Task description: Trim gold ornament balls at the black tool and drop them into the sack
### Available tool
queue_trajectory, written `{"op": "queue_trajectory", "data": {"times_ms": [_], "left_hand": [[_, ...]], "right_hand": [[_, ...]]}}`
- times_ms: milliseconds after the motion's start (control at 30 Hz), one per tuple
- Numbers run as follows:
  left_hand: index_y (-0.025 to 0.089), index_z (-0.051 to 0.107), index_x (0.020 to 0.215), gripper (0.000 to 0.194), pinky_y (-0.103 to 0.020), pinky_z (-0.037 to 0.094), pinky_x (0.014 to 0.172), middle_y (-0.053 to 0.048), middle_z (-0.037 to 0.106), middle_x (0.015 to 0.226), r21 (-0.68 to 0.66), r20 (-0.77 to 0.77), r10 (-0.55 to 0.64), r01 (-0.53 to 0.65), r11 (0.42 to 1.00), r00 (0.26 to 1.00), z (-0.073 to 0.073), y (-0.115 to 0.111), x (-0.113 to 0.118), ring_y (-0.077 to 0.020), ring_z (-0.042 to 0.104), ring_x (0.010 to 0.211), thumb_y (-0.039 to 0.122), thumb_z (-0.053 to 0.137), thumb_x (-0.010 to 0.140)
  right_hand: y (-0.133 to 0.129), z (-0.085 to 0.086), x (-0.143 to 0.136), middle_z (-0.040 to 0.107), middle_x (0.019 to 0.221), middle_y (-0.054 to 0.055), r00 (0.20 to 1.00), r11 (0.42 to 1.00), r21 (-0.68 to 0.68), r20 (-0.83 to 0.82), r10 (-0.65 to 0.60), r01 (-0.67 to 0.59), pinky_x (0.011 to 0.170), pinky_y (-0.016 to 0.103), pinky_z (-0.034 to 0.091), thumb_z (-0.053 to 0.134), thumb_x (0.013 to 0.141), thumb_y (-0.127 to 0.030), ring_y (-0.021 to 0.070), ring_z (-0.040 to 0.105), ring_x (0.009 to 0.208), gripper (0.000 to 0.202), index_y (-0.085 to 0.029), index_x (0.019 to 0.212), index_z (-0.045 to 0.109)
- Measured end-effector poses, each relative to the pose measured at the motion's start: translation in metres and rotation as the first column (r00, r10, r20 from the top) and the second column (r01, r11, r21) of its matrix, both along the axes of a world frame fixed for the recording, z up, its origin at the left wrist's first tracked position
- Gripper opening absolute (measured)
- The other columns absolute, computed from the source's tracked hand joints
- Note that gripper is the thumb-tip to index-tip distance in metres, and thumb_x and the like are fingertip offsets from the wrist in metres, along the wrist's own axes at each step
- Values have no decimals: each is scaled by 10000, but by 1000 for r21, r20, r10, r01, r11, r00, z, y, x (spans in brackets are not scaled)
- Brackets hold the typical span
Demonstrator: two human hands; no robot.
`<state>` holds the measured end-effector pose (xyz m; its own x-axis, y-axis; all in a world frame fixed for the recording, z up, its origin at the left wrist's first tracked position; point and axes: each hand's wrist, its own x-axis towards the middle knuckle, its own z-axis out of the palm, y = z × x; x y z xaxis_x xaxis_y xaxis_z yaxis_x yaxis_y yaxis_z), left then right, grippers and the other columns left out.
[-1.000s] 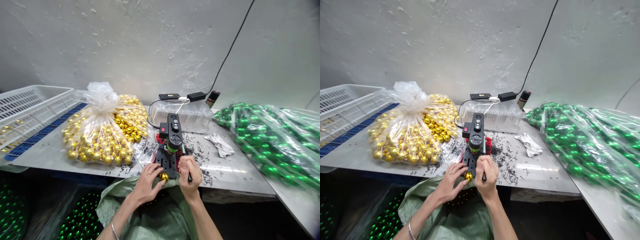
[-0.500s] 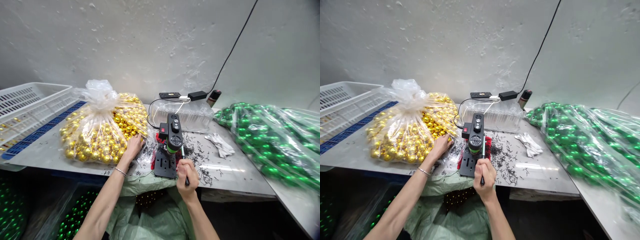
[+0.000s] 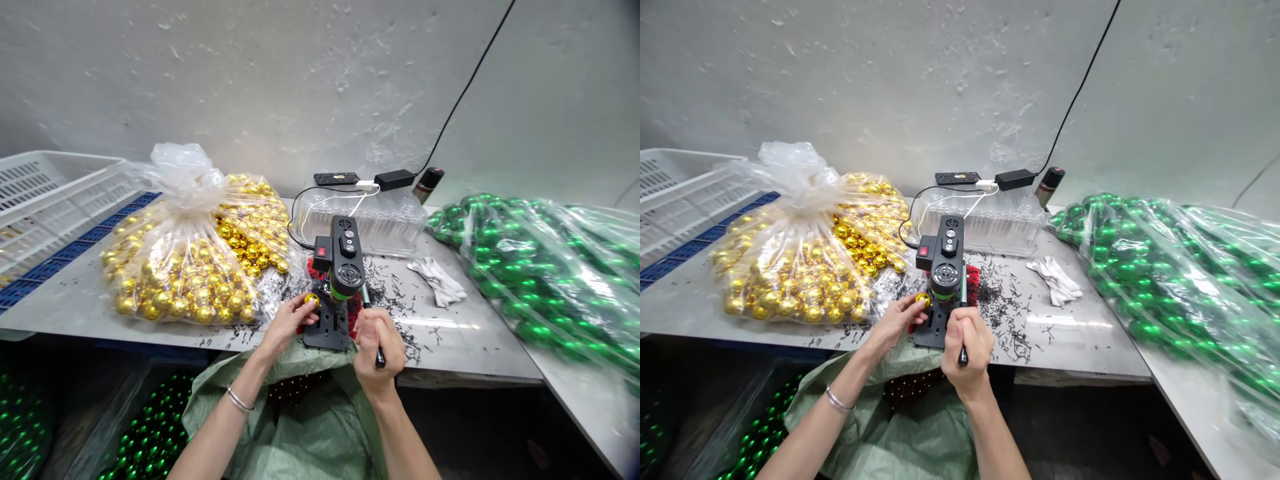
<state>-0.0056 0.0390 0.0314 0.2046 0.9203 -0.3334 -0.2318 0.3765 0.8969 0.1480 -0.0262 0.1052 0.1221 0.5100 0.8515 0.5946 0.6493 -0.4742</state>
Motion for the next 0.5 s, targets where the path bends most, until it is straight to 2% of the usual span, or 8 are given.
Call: {"op": "queue_trajectory", "data": {"times_ms": [100, 200, 367, 500], "left_hand": [[110, 629, 1233, 508, -242, 539, 618, -6, 694, 698, 111, -173, -82, 102, 988, 982, -7, -2, 9, -137, 660, 613, 342, 740, 795], [122, 632, 1253, 487, -287, 543, 667, -46, 729, 811, 267, -368, -92, 200, 943, 925, -11, -4, 11, -173, 671, 674, 367, 673, 833], [166, 680, 1172, 347, -345, 527, 857, -99, 718, 1072, 425, -675, 4, 385, 819, 737, -5, -9, 13, -238, 676, 946, 306, 647, 857], [170, 661, 1180, 322, -355, 534, 858, -108, 694, 1133, 438, -801, 103, 459, 773, 590, -3, -13, 20, -254, 676, 982, 279, 639, 877]], "right_hand": [[0, -3, 1, 494, 663, -8, 1000, 1000, 12, 16, 11, -11, 553, 256, 385, 437, 897, -39, 119, 494, 614, 274, -211, 683, 432], [-1, -8, 2, 497, 669, -5, 999, 1000, 14, 34, 24, -24, 554, 258, 391, 444, 894, -43, 121, 504, 624, 264, -208, 688, 439], [-1, -11, 2, 490, 658, -6, 999, 1000, 16, 28, 20, -21, 551, 264, 391, 444, 894, -49, 126, 501, 625, 264, -209, 685, 435], [-2, -10, 2, 496, 678, 0, 999, 1000, 11, 45, 23, -23, 553, 263, 393, 447, 891, -50, 124, 498, 631, 248, -205, 698, 439]]}}
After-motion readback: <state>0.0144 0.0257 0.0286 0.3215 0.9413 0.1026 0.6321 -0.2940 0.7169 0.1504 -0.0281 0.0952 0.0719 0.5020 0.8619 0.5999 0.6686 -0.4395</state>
